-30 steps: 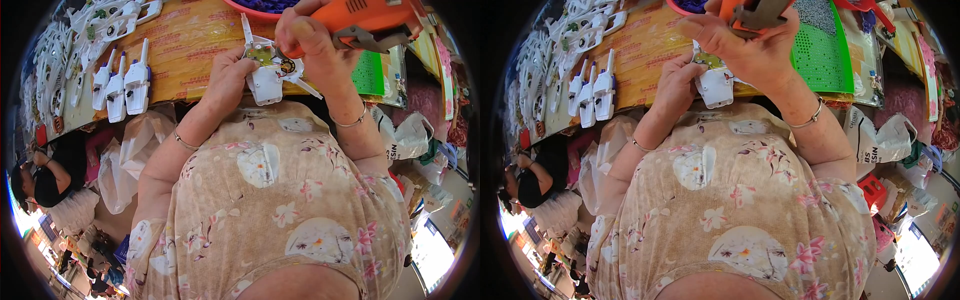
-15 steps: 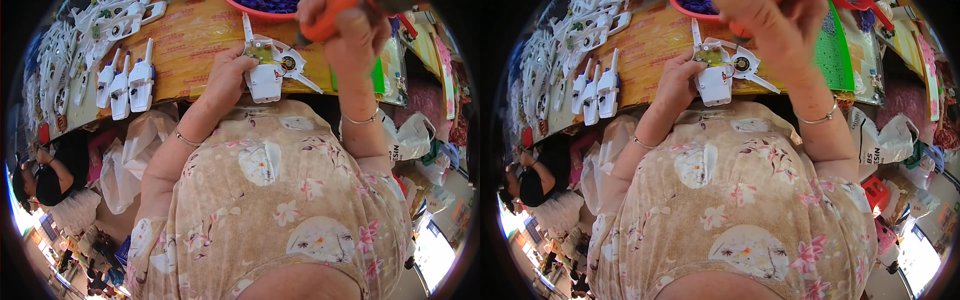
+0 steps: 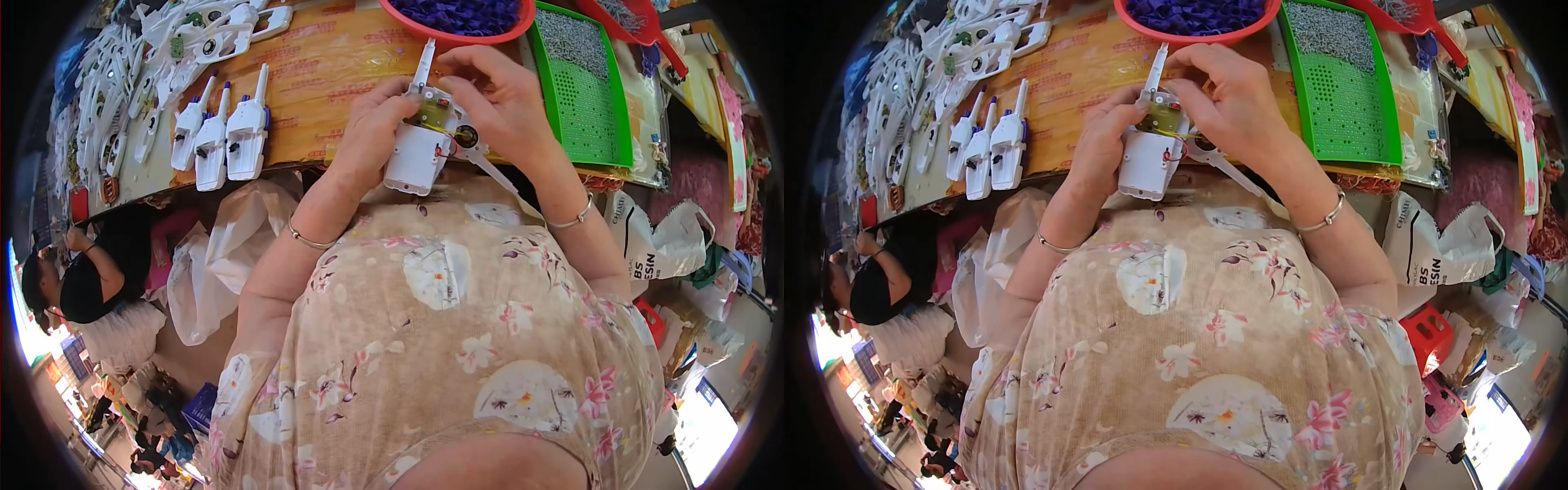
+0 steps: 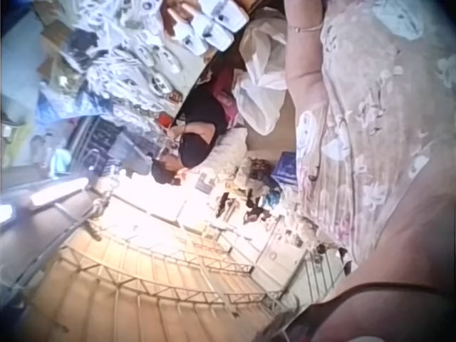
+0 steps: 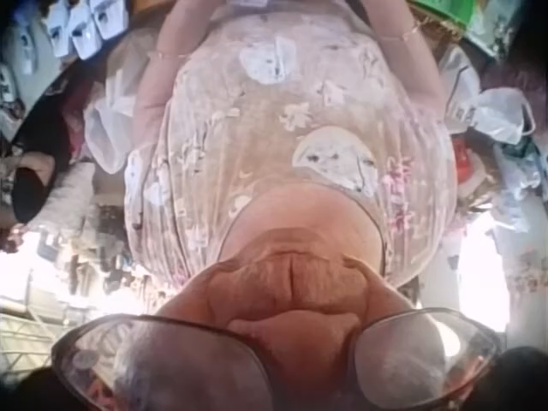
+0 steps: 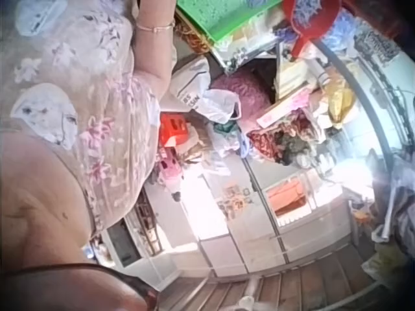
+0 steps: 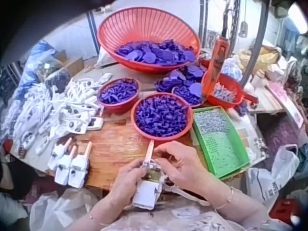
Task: The recorder is assembling plastic toy walkie-talkies at a workbench, using a glue gun to fix internal components and then closing the casing.
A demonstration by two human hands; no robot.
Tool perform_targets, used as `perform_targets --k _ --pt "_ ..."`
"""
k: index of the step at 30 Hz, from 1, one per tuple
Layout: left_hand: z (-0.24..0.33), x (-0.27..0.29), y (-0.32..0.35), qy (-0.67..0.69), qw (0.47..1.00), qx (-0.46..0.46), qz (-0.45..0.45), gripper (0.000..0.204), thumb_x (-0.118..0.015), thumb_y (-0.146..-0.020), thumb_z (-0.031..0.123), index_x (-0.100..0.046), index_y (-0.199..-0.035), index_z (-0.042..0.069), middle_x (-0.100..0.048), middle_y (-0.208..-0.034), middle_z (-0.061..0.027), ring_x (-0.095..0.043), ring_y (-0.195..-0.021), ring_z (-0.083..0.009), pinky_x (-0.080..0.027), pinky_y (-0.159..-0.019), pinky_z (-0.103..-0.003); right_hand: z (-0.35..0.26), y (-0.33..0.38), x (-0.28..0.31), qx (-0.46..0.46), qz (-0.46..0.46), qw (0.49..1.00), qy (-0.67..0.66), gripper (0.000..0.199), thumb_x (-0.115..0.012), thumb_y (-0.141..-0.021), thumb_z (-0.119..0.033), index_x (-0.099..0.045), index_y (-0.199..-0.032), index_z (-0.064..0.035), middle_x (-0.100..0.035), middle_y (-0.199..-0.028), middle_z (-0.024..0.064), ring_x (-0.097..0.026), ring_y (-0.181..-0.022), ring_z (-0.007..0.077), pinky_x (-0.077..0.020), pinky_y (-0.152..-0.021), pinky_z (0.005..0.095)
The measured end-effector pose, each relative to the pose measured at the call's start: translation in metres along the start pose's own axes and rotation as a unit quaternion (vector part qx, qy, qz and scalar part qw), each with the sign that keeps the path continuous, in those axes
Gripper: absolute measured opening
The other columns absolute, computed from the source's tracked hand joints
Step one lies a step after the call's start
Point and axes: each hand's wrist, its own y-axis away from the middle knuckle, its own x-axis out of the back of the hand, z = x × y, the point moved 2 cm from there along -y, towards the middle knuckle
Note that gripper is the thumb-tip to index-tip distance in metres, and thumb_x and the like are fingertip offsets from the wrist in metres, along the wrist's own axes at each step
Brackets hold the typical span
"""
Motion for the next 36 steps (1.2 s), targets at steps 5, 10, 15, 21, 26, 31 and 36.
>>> perform_targets --k 5,10,15,21,26,31,36 --pt "-0.005 0.006 -0.003 0.009 1.000 -0.012 -0.017 0.041 -0.043 -0.083 0.008 -0.049 -0.120 -0.007 -0.062 -0.098 -0.0154 -0.066 -0.080 -0.0238 -0.057 -0.070 -0.035 0.011 -0.003 -0.013 -0.107 -0.066 0.982 -0.139 0.016 -0.062 -0.085 -0.002 -0.060 -0.100 0.0010 -0.063 -0.090 0.0024 -0.056 -0.078 0.0062 -0.0460 -0.069 0.0199" --pt "-0.001 0.001 -0.001 -0.005 0.999 -0.042 0.019 0.027 -0.048 -0.079 0.009 -0.063 -0.097 -0.004 -0.063 -0.085 -0.0053 -0.055 -0.075 -0.0106 -0.046 -0.067 -0.025 0.009 -0.002 -0.015 -0.118 -0.071 0.981 -0.138 0.012 -0.062 -0.084 -0.002 -0.061 -0.096 0.0010 -0.063 -0.086 0.0014 -0.055 -0.076 0.0054 -0.0456 -0.067 0.0194" --pt "-0.002 -0.002 -0.001 -0.033 0.998 -0.033 0.029 0.024 -0.049 -0.078 0.009 -0.065 -0.089 -0.003 -0.062 -0.077 -0.0026 -0.052 -0.068 -0.0085 -0.043 -0.060 -0.023 0.012 0.002 -0.017 -0.123 -0.069 0.977 -0.162 0.009 -0.063 -0.084 -0.002 -0.062 -0.092 0.0008 -0.062 -0.082 0.0003 -0.054 -0.073 0.0049 -0.0448 -0.064 0.0195" --pt "-0.010 -0.002 0.003 -0.104 0.992 -0.068 0.027 0.021 -0.049 -0.080 0.010 -0.066 -0.084 -0.003 -0.060 -0.072 0.0002 -0.050 -0.065 -0.0059 -0.041 -0.057 -0.023 0.003 0.004 -0.018 -0.134 -0.090 0.974 -0.158 0.006 -0.061 -0.083 -0.001 -0.061 -0.089 0.0001 -0.060 -0.078 -0.0020 -0.052 -0.071 0.0033 -0.0439 -0.063 0.0191" --pt "-0.006 -0.006 0.008 -0.116 0.989 -0.088 0.020 0.022 -0.048 -0.081 0.010 -0.064 -0.083 -0.005 -0.059 -0.071 0.0011 -0.049 -0.065 -0.0055 -0.041 -0.057 -0.023 0.001 0.006 -0.017 -0.133 -0.084 0.968 -0.197 0.006 -0.059 -0.081 -0.001 -0.060 -0.086 0.0017 -0.060 -0.075 -0.0005 -0.051 -0.069 0.0050 -0.0433 -0.062 0.0214" --pt "-0.004 -0.008 0.012 -0.131 0.986 -0.104 0.000 0.022 -0.047 -0.082 0.010 -0.063 -0.087 -0.005 -0.060 -0.072 0.0004 -0.049 -0.065 -0.0052 -0.041 -0.057 -0.023 0.000 0.009 -0.014 -0.011 -0.084 0.992 -0.097 0.007 -0.058 -0.082 0.002 -0.059 -0.089 0.0011 -0.057 -0.076 -0.0033 -0.050 -0.070 0.0024 -0.0421 -0.062 0.0187" --pt "-0.003 -0.011 0.012 -0.146 0.985 -0.089 -0.001 0.020 -0.048 -0.082 0.008 -0.063 -0.090 -0.004 -0.059 -0.073 0.0011 -0.049 -0.065 -0.0048 -0.042 -0.057 -0.023 -0.003 0.005 -0.007 -0.106 -0.120 0.980 -0.117 0.005 -0.059 -0.082 0.002 -0.057 -0.087 0.0004 -0.056 -0.076 -0.0036 -0.048 -0.068 0.0021 -0.0404 -0.058 0.0187"
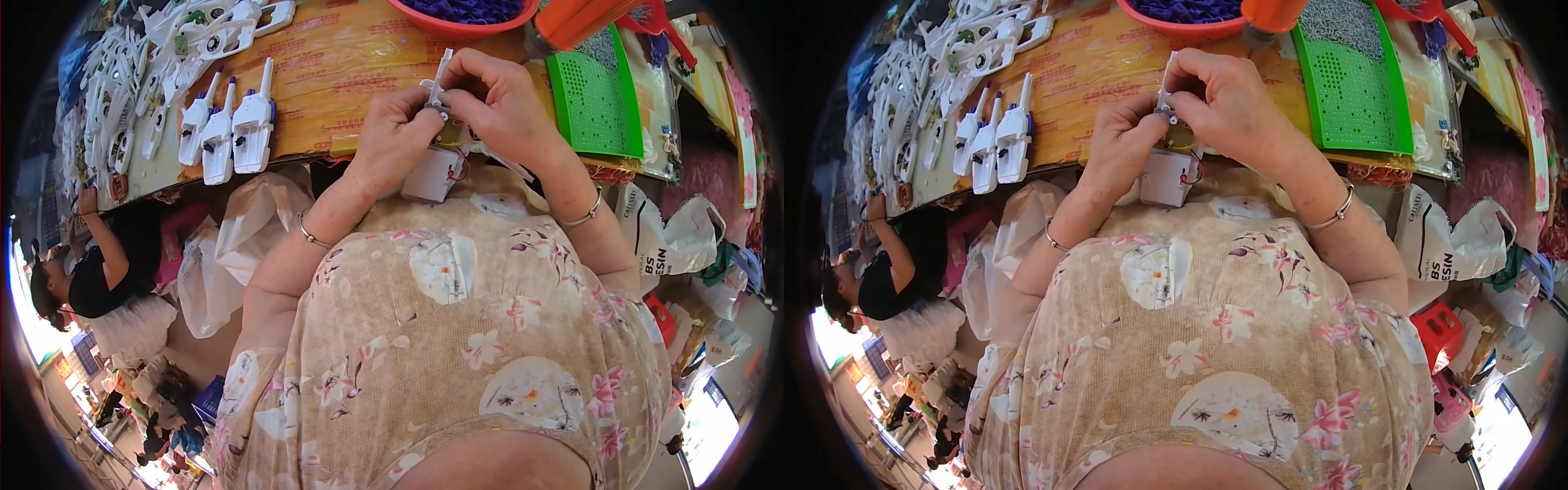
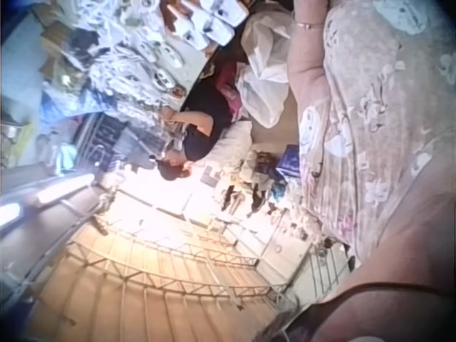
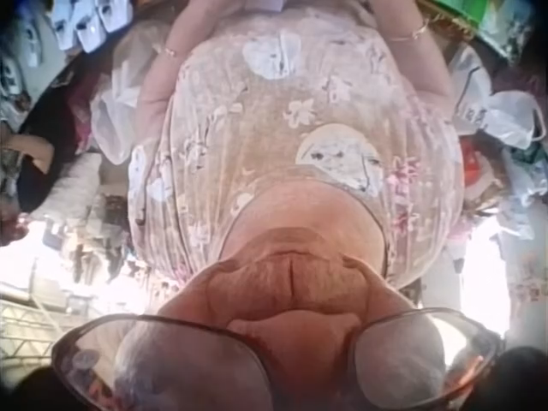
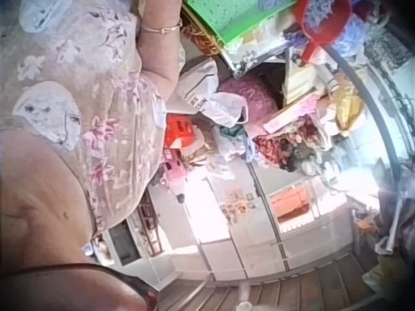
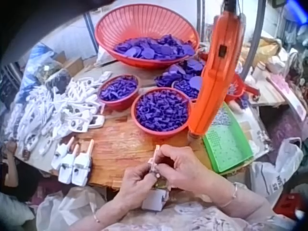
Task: The recorder is assembling plastic toy walkie-talkies at a workbench, using a glue gun to fix internal components and then closing the casing.
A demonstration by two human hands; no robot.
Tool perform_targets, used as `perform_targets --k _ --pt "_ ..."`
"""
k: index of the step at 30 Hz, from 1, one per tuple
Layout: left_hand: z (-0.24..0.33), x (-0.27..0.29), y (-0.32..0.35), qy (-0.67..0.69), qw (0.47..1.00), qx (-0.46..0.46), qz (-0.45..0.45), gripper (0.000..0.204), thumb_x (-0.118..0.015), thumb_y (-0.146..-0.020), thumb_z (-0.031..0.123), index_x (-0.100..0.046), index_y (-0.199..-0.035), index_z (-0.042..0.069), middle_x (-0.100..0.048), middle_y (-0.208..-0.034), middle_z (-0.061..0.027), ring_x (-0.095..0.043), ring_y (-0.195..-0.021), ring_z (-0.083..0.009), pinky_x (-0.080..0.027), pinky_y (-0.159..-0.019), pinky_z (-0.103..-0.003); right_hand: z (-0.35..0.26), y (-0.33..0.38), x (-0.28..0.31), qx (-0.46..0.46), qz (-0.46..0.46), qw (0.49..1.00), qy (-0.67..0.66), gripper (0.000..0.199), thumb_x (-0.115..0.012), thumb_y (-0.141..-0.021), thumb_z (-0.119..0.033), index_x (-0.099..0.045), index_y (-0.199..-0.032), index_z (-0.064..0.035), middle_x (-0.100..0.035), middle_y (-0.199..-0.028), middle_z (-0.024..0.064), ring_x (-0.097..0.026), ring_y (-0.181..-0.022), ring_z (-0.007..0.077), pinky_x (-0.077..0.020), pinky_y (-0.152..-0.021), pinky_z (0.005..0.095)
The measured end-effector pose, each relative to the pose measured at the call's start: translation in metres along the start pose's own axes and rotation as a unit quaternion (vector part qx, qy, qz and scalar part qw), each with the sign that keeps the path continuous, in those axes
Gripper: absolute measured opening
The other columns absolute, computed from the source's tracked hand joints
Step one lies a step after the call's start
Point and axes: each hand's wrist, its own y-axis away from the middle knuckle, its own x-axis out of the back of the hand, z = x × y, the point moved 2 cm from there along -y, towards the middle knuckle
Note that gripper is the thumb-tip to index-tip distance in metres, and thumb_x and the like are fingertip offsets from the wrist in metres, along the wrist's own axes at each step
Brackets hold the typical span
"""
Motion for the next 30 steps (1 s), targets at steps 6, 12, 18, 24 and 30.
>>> perform_targets --k 6,12,18,24,30 --pt "0.001 -0.001 0.001 -0.079 0.996 -0.046 0.012 0.018 -0.050 -0.079 0.006 -0.061 -0.088 -0.005 -0.060 -0.068 -0.0068 -0.051 -0.061 -0.0101 -0.043 -0.056 -0.028 0.002 0.002 -0.001 0.019 0.009 0.999 -0.033 0.004 -0.060 -0.083 0.001 -0.058 -0.085 -0.0002 -0.056 -0.074 -0.0043 -0.047 -0.067 0.0016 -0.0394 -0.056 0.0188" --pt "-0.001 -0.001 0.004 -0.211 0.968 -0.122 0.055 0.013 -0.049 -0.078 0.006 -0.054 -0.080 -0.006 -0.055 -0.067 -0.0245 -0.056 -0.058 -0.0340 -0.045 -0.055 -0.039 0.004 0.002 -0.005 0.009 0.029 0.999 -0.032 0.003 -0.060 -0.083 0.000 -0.058 -0.085 -0.0003 -0.056 -0.074 -0.0042 -0.047 -0.066 0.0015 -0.0385 -0.055 0.0189" --pt "-0.001 -0.002 0.002 -0.222 0.968 -0.106 0.042 0.014 -0.047 -0.078 0.008 -0.051 -0.081 -0.006 -0.056 -0.070 -0.0274 -0.057 -0.065 -0.0432 -0.045 -0.058 -0.045 0.007 0.002 -0.004 0.011 0.033 0.999 -0.025 0.002 -0.060 -0.082 0.000 -0.058 -0.084 -0.0001 -0.056 -0.073 -0.0040 -0.047 -0.066 0.0017 -0.0396 -0.056 0.0194" --pt "0.001 -0.001 -0.001 -0.211 0.973 -0.088 0.015 0.017 -0.047 -0.080 0.008 -0.053 -0.085 -0.006 -0.056 -0.069 -0.0244 -0.059 -0.064 -0.0345 -0.045 -0.059 -0.041 0.012 0.004 -0.002 0.012 0.047 0.998 -0.032 0.003 -0.060 -0.081 0.000 -0.058 -0.083 0.0003 -0.058 -0.073 -0.0028 -0.048 -0.067 0.0030 -0.0410 -0.058 0.0203" --pt "0.004 0.002 -0.002 -0.129 0.990 -0.050 -0.014 0.027 -0.043 -0.084 0.007 -0.062 -0.101 -0.003 -0.065 -0.082 -0.0071 -0.059 -0.069 -0.0145 -0.048 -0.064 -0.029 0.009 0.008 0.014 0.005 0.074 0.997 -0.008 0.008 -0.062 -0.081 -0.003 -0.060 -0.088 0.0015 -0.060 -0.070 0.0028 -0.054 -0.064 0.0079 -0.0439 -0.060 0.0225"
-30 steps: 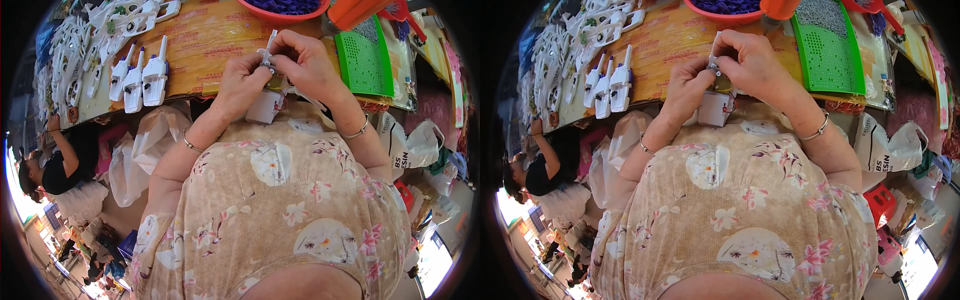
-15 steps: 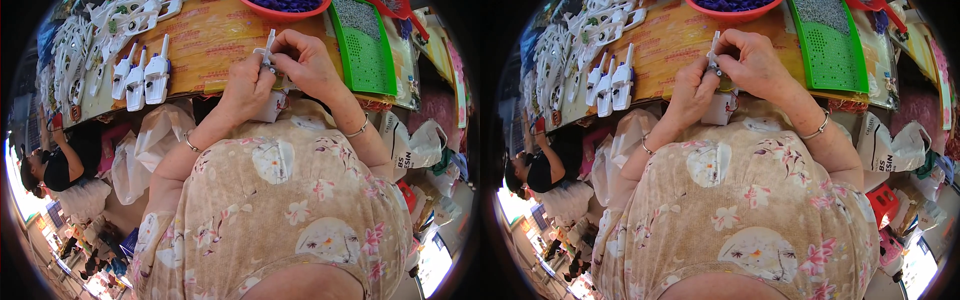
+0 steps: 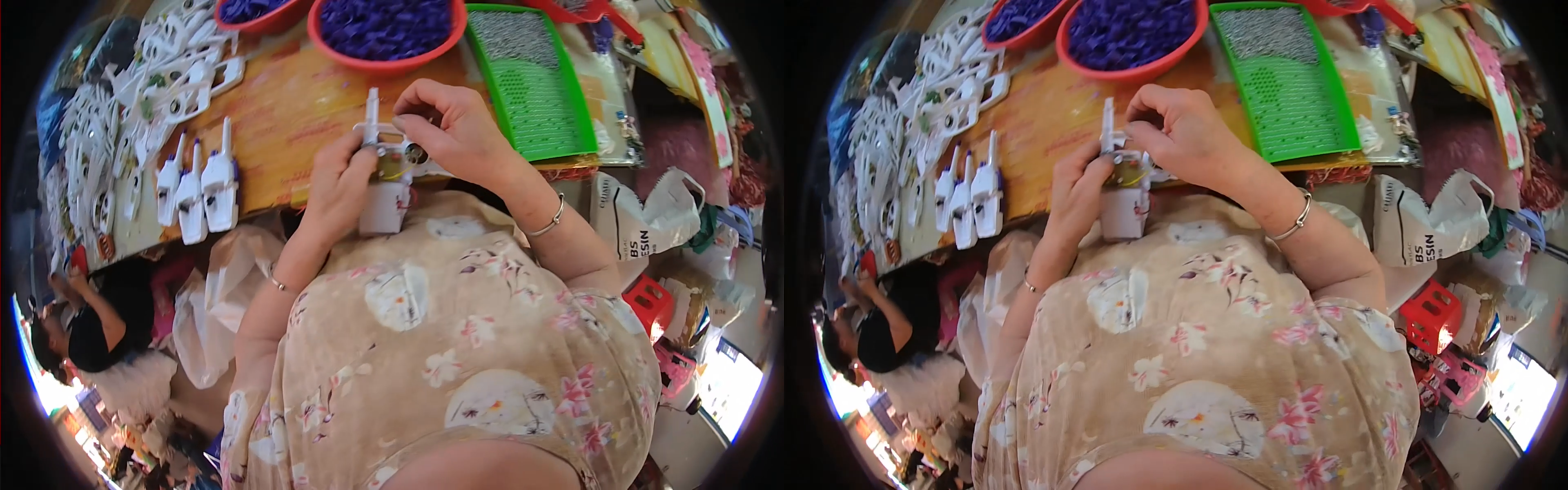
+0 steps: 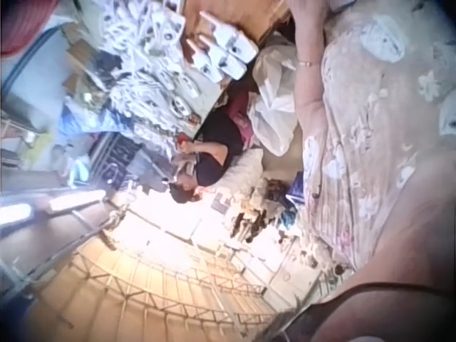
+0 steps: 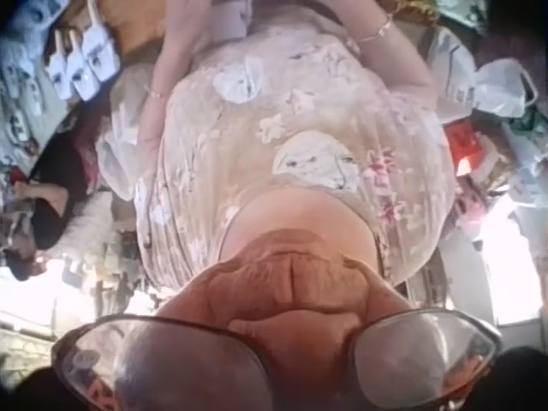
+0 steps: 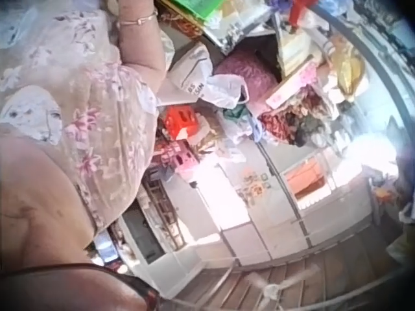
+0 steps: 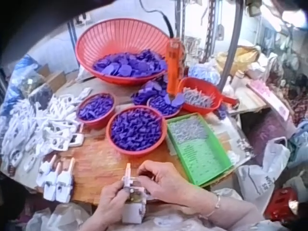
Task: The recorder is assembling plastic toy walkie-talkies at a workbench, using a glue gun to fix internal components and then closing the casing.
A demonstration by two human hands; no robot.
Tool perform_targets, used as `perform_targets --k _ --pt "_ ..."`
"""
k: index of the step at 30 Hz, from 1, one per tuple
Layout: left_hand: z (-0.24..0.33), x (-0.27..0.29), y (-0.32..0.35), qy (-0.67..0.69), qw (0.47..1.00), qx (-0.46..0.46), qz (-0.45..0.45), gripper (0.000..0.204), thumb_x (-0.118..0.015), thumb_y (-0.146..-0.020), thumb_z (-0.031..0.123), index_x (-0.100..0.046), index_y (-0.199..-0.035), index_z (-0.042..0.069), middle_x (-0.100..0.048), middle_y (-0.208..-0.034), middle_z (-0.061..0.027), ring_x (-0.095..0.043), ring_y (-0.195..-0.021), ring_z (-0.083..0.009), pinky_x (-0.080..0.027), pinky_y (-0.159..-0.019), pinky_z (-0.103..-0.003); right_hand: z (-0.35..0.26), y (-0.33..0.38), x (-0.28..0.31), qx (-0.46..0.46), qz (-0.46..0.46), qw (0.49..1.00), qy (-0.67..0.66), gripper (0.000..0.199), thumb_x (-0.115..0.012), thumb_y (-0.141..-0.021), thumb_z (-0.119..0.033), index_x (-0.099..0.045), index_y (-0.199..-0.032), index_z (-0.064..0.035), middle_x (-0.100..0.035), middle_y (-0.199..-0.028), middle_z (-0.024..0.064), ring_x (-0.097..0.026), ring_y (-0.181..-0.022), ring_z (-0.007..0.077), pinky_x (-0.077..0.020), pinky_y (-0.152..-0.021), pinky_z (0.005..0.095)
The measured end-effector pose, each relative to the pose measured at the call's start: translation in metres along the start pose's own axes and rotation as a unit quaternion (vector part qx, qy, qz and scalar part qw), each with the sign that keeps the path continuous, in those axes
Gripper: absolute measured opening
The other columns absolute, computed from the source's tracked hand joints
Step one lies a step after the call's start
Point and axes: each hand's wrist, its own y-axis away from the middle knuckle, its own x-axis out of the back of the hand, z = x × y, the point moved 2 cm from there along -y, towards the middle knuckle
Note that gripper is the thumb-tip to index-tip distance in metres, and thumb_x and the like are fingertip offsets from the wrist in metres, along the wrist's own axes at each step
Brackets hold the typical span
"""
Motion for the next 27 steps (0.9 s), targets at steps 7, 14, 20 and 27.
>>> perform_targets --k 7,14,20,27 --pt "-0.011 0.004 0.000 0.179 0.979 0.096 -0.002 0.026 -0.042 -0.087 0.008 -0.062 -0.099 -0.005 -0.067 -0.087 -0.0096 -0.064 -0.072 -0.0149 -0.053 -0.064 -0.027 0.016 -0.004 0.049 0.080 -0.022 0.866 0.493 0.012 -0.052 -0.078 -0.001 -0.055 -0.090 0.0010 -0.060 -0.086 0.0180 -0.058 -0.083 0.0355 -0.0479 -0.071 0.0433" --pt "-0.013 0.009 0.001 0.215 0.969 0.121 -0.028 0.027 -0.045 -0.086 0.010 -0.060 -0.103 -0.005 -0.066 -0.089 -0.0113 -0.065 -0.074 -0.0165 -0.055 -0.066 -0.029 0.020 -0.014 0.081 0.146 0.058 0.864 0.479 0.016 -0.051 -0.077 0.000 -0.060 -0.090 -0.0012 -0.060 -0.088 0.0175 -0.059 -0.081 0.0359 -0.0481 -0.071 0.0414" --pt "-0.002 0.010 0.003 0.267 0.951 0.143 -0.055 0.030 -0.045 -0.086 0.008 -0.059 -0.110 -0.005 -0.064 -0.096 -0.0060 -0.060 -0.080 -0.0087 -0.049 -0.073 -0.024 0.012 -0.031 0.089 0.133 0.023 0.776 0.616 0.020 -0.055 -0.073 -0.003 -0.067 -0.088 -0.0088 -0.059 -0.109 0.0128 -0.053 -0.106 0.0306 -0.0439 -0.086 0.0410" --pt "-0.007 0.010 0.003 0.249 0.954 0.156 -0.062 0.029 -0.047 -0.087 0.008 -0.058 -0.110 -0.004 -0.065 -0.095 -0.0073 -0.062 -0.078 -0.0109 -0.052 -0.069 -0.025 0.014 -0.040 0.063 0.103 0.010 0.676 0.730 0.023 -0.062 -0.070 -0.015 -0.064 -0.089 -0.0023 -0.051 -0.119 0.0145 -0.043 -0.117 0.0321 -0.0369 -0.092 0.0518"
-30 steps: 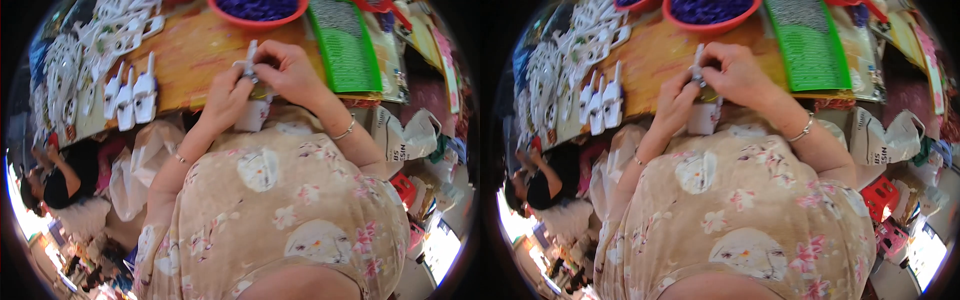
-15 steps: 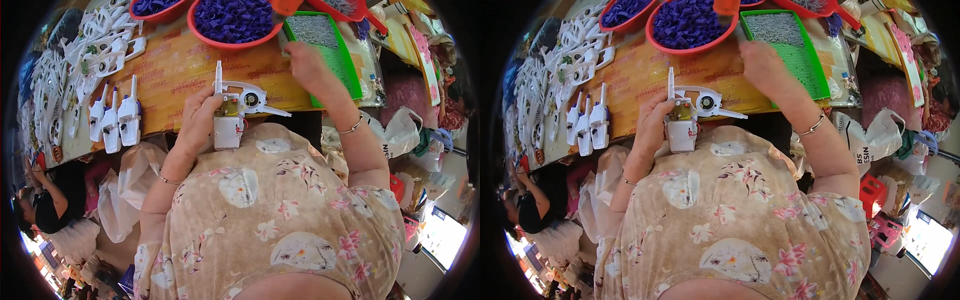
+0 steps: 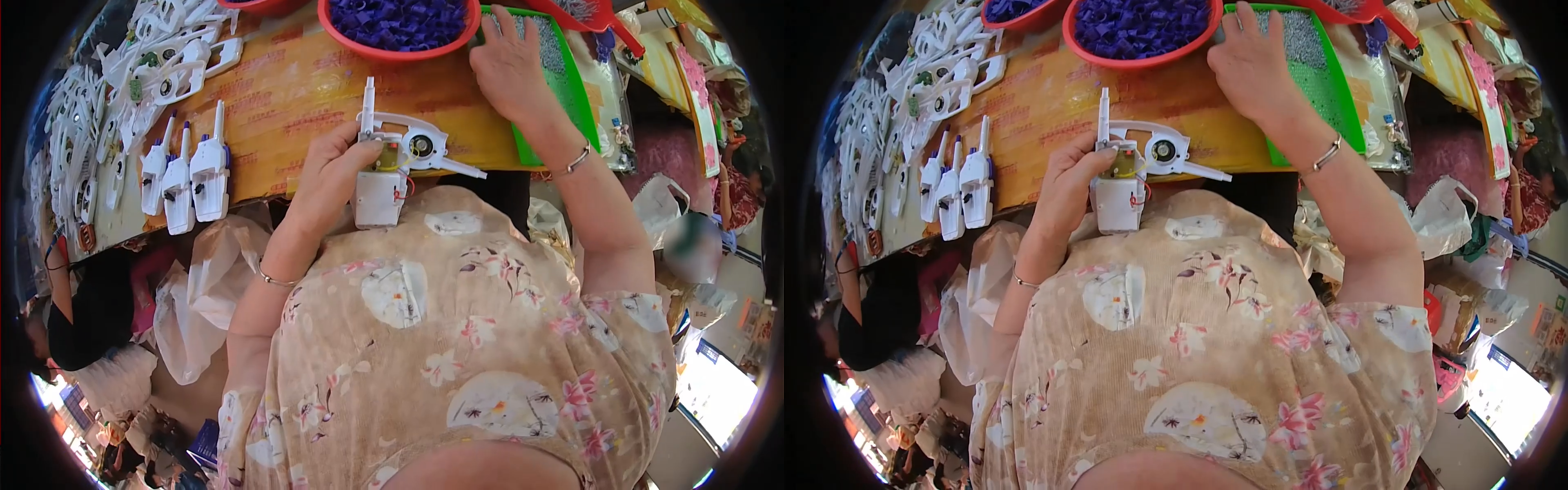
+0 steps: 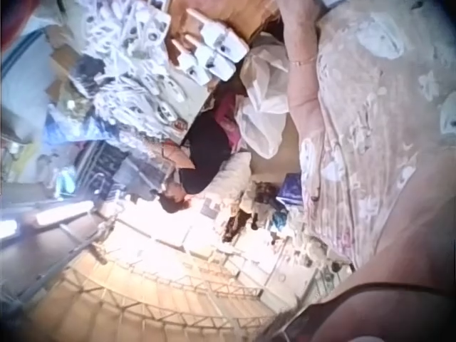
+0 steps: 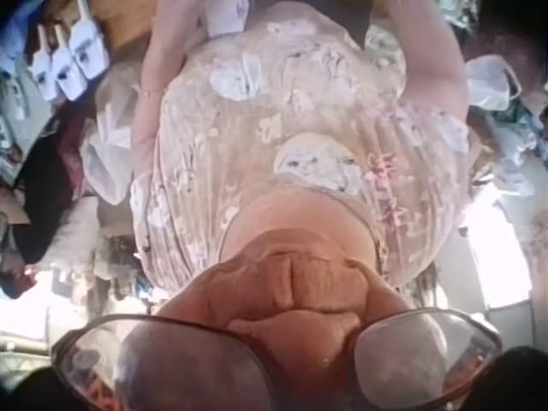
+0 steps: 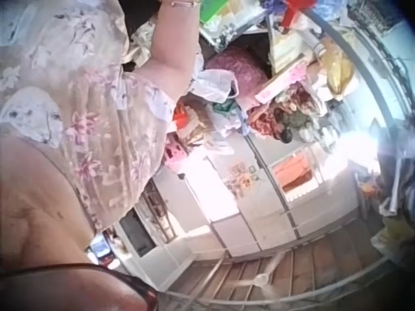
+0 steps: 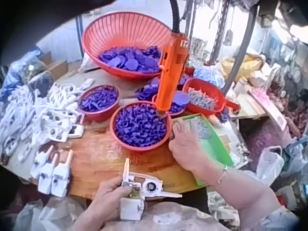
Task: The recorder is assembling plastic toy walkie-talkies at a workbench, using a glue gun to fix internal components and then closing the casing.
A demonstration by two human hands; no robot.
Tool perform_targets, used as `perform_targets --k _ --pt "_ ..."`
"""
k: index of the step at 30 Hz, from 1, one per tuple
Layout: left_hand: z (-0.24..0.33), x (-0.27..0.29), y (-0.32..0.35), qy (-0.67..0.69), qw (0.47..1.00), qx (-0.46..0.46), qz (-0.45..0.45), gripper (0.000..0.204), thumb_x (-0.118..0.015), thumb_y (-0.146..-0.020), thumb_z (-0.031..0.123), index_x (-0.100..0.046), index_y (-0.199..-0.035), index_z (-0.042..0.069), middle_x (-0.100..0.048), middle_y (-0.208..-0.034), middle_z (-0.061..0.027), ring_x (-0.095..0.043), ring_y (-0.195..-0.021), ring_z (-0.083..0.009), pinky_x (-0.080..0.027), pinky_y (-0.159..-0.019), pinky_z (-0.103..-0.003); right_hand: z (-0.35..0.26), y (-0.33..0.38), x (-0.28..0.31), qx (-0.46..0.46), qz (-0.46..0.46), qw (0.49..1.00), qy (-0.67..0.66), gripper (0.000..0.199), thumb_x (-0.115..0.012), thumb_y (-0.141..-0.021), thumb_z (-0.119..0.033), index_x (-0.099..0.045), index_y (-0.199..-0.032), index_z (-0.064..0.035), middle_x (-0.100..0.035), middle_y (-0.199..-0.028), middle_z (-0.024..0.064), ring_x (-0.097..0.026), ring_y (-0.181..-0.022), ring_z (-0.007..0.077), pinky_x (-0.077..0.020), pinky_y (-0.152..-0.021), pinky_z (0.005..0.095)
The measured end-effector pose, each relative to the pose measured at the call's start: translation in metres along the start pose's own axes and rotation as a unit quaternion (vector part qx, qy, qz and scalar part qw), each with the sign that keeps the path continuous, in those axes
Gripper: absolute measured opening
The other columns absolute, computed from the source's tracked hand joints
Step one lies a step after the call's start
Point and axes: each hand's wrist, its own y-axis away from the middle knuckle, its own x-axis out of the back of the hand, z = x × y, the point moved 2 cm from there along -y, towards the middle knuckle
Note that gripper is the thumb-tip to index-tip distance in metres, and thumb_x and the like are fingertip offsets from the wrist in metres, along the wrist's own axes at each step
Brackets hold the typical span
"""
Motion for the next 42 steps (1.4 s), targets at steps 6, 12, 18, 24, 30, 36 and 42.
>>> perform_targets --k 6,12,18,24,30,36,42 --pt "0.004 -0.005 0.000 0.057 0.998 0.013 -0.020 0.028 -0.047 -0.088 0.007 -0.056 -0.112 -0.003 -0.065 -0.093 -0.0083 -0.065 -0.070 -0.0151 -0.054 -0.062 -0.027 0.008 -0.005 -0.007 -0.022 -0.017 0.996 -0.084 0.022 -0.056 -0.072 -0.010 -0.062 -0.091 0.0011 -0.048 -0.117 0.0199 -0.039 -0.118 0.0364 -0.0333 -0.094 0.0568" --pt "0.001 -0.004 0.001 0.052 0.999 -0.001 -0.016 0.028 -0.048 -0.088 0.007 -0.056 -0.113 -0.003 -0.065 -0.092 -0.0087 -0.065 -0.069 -0.0158 -0.054 -0.062 -0.028 0.034 0.003 0.018 -0.062 0.043 0.899 -0.431 0.018 -0.059 -0.073 -0.009 -0.063 -0.089 -0.0023 -0.050 -0.116 0.0182 -0.043 -0.115 0.0362 -0.0363 -0.093 0.0517" --pt "0.003 -0.004 0.001 0.018 1.000 0.004 -0.013 0.028 -0.047 -0.087 0.007 -0.056 -0.113 -0.003 -0.065 -0.092 -0.0086 -0.066 -0.070 -0.0158 -0.054 -0.062 -0.028 0.012 0.011 0.035 0.048 0.091 0.991 -0.089 0.007 -0.059 -0.078 -0.007 -0.061 -0.079 0.0003 -0.058 -0.099 0.0161 -0.054 -0.096 0.0312 -0.0434 -0.081 0.0394" --pt "0.003 -0.005 0.002 0.021 1.000 -0.001 -0.011 0.027 -0.049 -0.087 0.007 -0.058 -0.109 -0.003 -0.065 -0.090 -0.0090 -0.066 -0.072 -0.0163 -0.054 -0.063 -0.027 0.000 0.014 0.004 -0.020 0.020 0.999 -0.043 0.012 -0.059 -0.068 -0.006 -0.069 -0.074 -0.0071 -0.049 -0.123 0.0127 -0.040 -0.119 0.0306 -0.0360 -0.087 0.0476" --pt "0.002 -0.005 0.001 0.018 1.000 -0.005 -0.009 0.029 -0.050 -0.085 0.006 -0.057 -0.111 -0.004 -0.065 -0.093 -0.0083 -0.065 -0.076 -0.0152 -0.054 -0.067 -0.027 -0.003 0.018 -0.006 -0.048 -0.018 0.996 -0.076 0.016 -0.056 -0.069 -0.005 -0.062 -0.084 -0.0048 -0.049 -0.120 0.0121 -0.044 -0.112 0.0312 -0.0360 -0.081 0.0451" --pt "-0.002 0.001 -0.005 0.019 1.000 -0.019 0.004 0.035 -0.047 -0.081 0.010 -0.059 -0.111 -0.003 -0.064 -0.098 -0.0054 -0.057 -0.088 -0.0105 -0.046 -0.080 -0.025 -0.023 0.030 0.034 -0.094 -0.063 0.922 -0.370 0.012 -0.054 -0.084 -0.006 -0.055 -0.095 -0.0044 -0.061 -0.094 0.0148 -0.058 -0.088 0.0346 -0.0446 -0.070 0.0427" --pt "0.003 0.002 -0.002 0.011 1.000 -0.010 0.019 0.034 -0.045 -0.082 0.011 -0.061 -0.109 -0.003 -0.065 -0.095 -0.0056 -0.057 -0.087 -0.0103 -0.045 -0.079 -0.024 0.016 0.020 0.004 -0.072 0.129 0.950 -0.276 0.011 -0.054 -0.085 -0.007 -0.059 -0.094 -0.0052 -0.062 -0.084 0.0147 -0.058 -0.081 0.0346 -0.0463 -0.069 0.0411"
